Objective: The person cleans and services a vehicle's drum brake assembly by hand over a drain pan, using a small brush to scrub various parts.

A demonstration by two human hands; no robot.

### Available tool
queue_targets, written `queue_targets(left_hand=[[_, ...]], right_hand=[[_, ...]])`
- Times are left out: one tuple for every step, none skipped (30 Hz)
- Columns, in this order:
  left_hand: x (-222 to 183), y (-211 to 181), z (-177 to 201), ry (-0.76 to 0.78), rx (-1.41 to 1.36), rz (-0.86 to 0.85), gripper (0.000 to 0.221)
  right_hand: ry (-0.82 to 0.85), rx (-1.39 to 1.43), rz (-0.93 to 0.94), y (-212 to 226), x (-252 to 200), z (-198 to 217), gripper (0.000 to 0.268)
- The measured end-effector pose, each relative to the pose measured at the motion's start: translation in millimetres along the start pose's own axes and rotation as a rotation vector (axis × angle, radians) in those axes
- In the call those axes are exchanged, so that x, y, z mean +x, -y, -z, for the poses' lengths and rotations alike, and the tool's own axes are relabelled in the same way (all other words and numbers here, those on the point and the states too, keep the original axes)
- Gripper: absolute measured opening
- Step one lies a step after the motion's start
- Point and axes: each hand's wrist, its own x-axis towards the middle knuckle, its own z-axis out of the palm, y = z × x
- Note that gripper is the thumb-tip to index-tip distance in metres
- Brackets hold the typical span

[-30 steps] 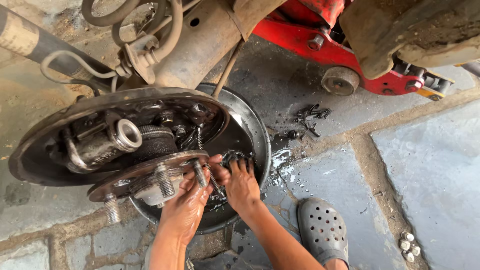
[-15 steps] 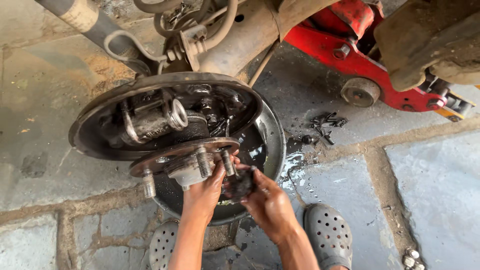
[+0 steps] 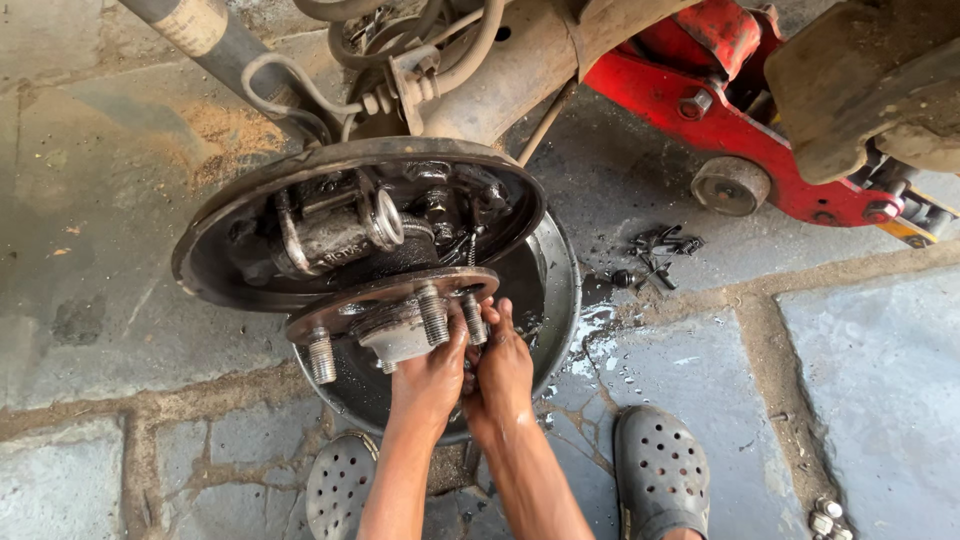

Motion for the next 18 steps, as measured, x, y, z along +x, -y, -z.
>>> queue_targets(left_hand=[[1,-2,-4,-0.040,0.050,0.007,0.023],[2,-5,-7,-0.081,0.101,0.013,0.022],[0,-8,-7,-0.129,0.157,0.024,0.021],[-3,-10,-7,-0.117,0.193,0.051,0.023],[-5,-13,-7,-0.100,0.231,0.075,0.025],[-5,-15,-9,-0.083,0.268,0.099,0.028],[-6,-17,-11,-0.061,0.121,0.075,0.029],[-7,-17,-14,-0.039,-0.026,0.052,0.030],[-11,-16,-19,-0.018,-0.176,0.036,0.031],[-12,-16,-22,-0.012,-0.191,0.078,0.032],[-14,-15,-27,-0.006,-0.207,0.121,0.032],[-17,-15,-32,0.001,-0.224,0.164,0.032],[-15,-18,-37,0.013,-0.232,0.139,0.032],[-15,-21,-41,0.025,-0.240,0.113,0.032],[-16,-24,-42,0.030,-0.245,0.090,0.032],[-16,-26,-42,0.030,-0.290,0.066,0.032],[-18,-28,-41,0.033,-0.338,0.044,0.032],[-19,-28,-41,0.035,-0.386,0.021,0.032]], right_hand=[[0.025,0.000,-0.012,5,12,2,0.033],[0.051,-0.001,-0.025,9,24,5,0.033],[0.085,-0.072,0.000,9,33,9,0.037],[0.120,-0.143,0.025,12,44,16,0.041],[0.154,-0.211,0.055,14,55,24,0.045],[0.141,-0.631,0.265,15,65,32,0.029],[0.120,-1.048,0.475,14,75,41,0.017],[0.093,-1.464,0.686,10,86,49,0.021],[0.187,-1.831,0.598,2,95,57,0.018],[0.271,-2.038,0.611,-6,102,68,0.022],[0.353,-2.214,0.652,-15,108,77,0.027],[0.389,-2.283,0.732,-20,112,87,0.032],[0.427,-2.244,0.880,-23,119,89,0.038],[0.476,-2.203,1.030,-23,124,90,0.043],[0.527,-2.101,1.058,-27,125,89,0.048],[0.569,-1.999,1.056,-28,124,86,0.054],[0.603,-1.915,1.019,-26,121,85,0.058],[0.574,-2.062,0.803,-21,116,83,0.054]])
